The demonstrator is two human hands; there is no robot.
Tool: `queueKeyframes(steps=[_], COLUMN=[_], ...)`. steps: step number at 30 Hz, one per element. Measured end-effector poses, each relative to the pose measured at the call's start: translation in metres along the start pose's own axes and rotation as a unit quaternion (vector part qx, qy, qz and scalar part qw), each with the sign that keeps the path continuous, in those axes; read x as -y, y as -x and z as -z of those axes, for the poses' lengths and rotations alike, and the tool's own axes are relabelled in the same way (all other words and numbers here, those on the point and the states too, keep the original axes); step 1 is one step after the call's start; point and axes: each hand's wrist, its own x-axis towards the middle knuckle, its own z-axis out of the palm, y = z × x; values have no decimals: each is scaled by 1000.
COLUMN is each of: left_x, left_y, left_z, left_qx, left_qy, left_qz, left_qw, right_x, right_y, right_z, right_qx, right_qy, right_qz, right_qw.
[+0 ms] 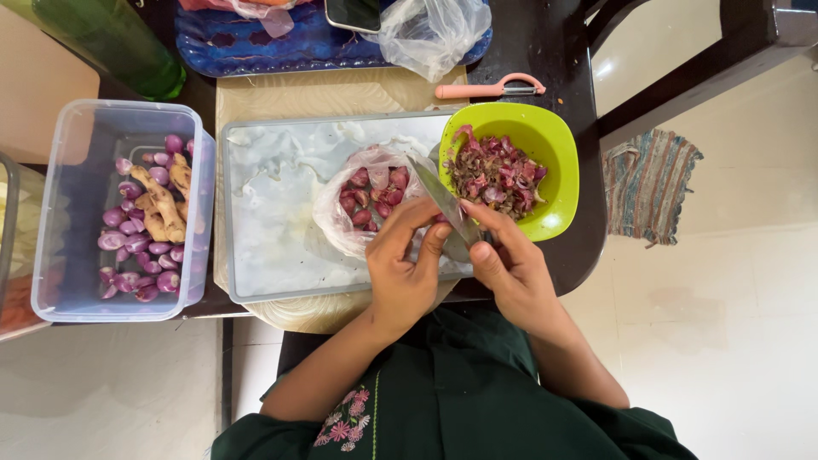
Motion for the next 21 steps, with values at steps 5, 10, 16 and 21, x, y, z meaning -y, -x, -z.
queueKeyframes(steps=[5,10,16,21], left_x=[-5,-1,-5,-13], left_y=[-4,-3,-5,-9], left_z=[3,-1,-2,-4], left_qx=[5,4,23,18], left_qy=[-54,52,27,-60], left_qz=[-31,65,45,-14], left_qw=[998,997,998,998], right_x=[3,18,32,35], right_y=[-1,-3,0,2], right_z=[2,1,-2,0], right_qx=[7,-2,38,12], right_qy=[-48,-12,20,131], right_qz=[-2,-12,-10,54], right_qw=[999,1000,999,990])
